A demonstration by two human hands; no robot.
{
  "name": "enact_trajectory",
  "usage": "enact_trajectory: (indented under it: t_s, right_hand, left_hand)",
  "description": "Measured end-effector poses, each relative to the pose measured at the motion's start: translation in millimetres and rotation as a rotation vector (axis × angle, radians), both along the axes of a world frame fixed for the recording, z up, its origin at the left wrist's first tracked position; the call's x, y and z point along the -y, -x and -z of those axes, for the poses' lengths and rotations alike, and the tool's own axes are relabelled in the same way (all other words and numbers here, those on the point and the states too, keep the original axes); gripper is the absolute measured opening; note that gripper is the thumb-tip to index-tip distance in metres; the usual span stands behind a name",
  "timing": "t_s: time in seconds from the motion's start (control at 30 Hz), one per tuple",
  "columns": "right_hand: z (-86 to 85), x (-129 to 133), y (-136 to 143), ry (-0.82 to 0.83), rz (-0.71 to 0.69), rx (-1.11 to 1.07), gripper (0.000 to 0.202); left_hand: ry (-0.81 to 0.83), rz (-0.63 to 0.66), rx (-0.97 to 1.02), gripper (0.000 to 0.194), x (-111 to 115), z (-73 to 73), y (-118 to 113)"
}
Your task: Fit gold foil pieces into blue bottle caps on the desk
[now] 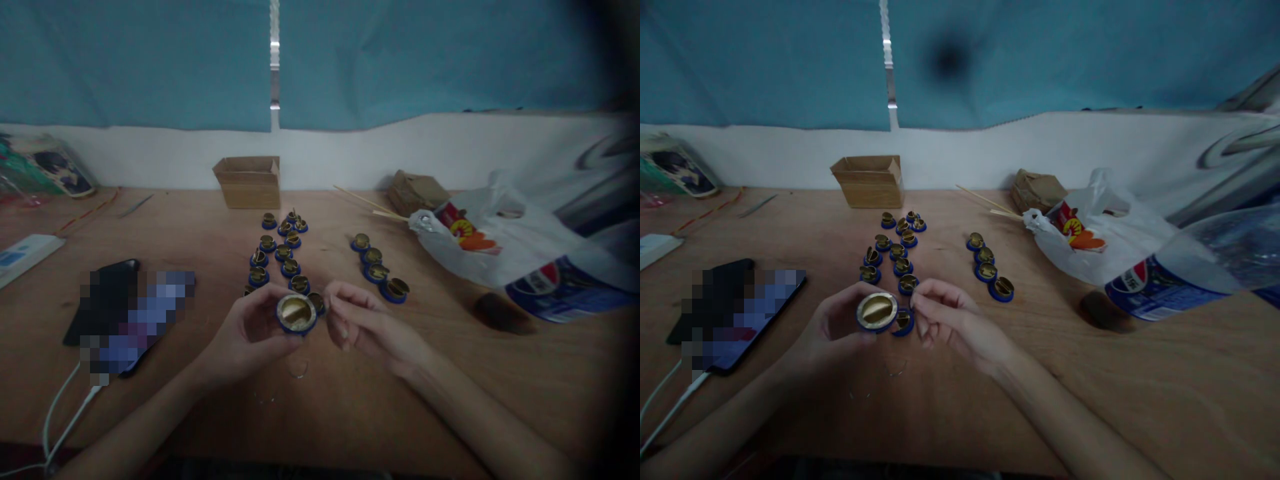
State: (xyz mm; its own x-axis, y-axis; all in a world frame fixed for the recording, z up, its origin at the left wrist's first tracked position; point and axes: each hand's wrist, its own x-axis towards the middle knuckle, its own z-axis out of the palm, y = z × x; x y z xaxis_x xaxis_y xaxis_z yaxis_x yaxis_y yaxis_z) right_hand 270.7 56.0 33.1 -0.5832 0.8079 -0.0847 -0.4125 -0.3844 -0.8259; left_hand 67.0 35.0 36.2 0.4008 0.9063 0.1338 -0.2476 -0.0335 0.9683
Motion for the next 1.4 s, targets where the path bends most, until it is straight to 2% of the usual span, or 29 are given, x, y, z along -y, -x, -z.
enact_trajectory:
  t_s: [0.27, 0.47, 0.6, 0.8, 1.13, 1.4]
  right_hand:
    - [-7.5, -2, -7, 0.027, -0.044, -0.027, 0.018]
    - [-4.1, -1, -5, 0.007, -0.091, -0.015, 0.025]
    - [0.7, -1, -3, -0.004, -0.097, -0.021, 0.021]
    - [8.8, -2, 1, -0.017, -0.095, 0.016, 0.017]
    - [8.3, -1, 0, 0.010, -0.088, 0.015, 0.019]
    - [11.7, -2, 0, -0.011, -0.110, 0.027, 0.014]
  left_hand:
    - [-0.092, -0.053, -0.178, 0.025, 2, 2.8, -4]
    - [-0.191, -0.129, -0.334, 0.029, 3, 8.4, -2]
    - [-0.295, -0.123, -0.401, 0.032, 3, 11.9, -1]
    - [-0.402, -0.120, -0.433, 0.033, 1, 12.6, 1]
    - [-0.390, -0.106, -0.468, 0.033, 3, 10.6, 1]
    - [-0.445, -0.109, -0.457, 0.035, 2, 13.9, 2]
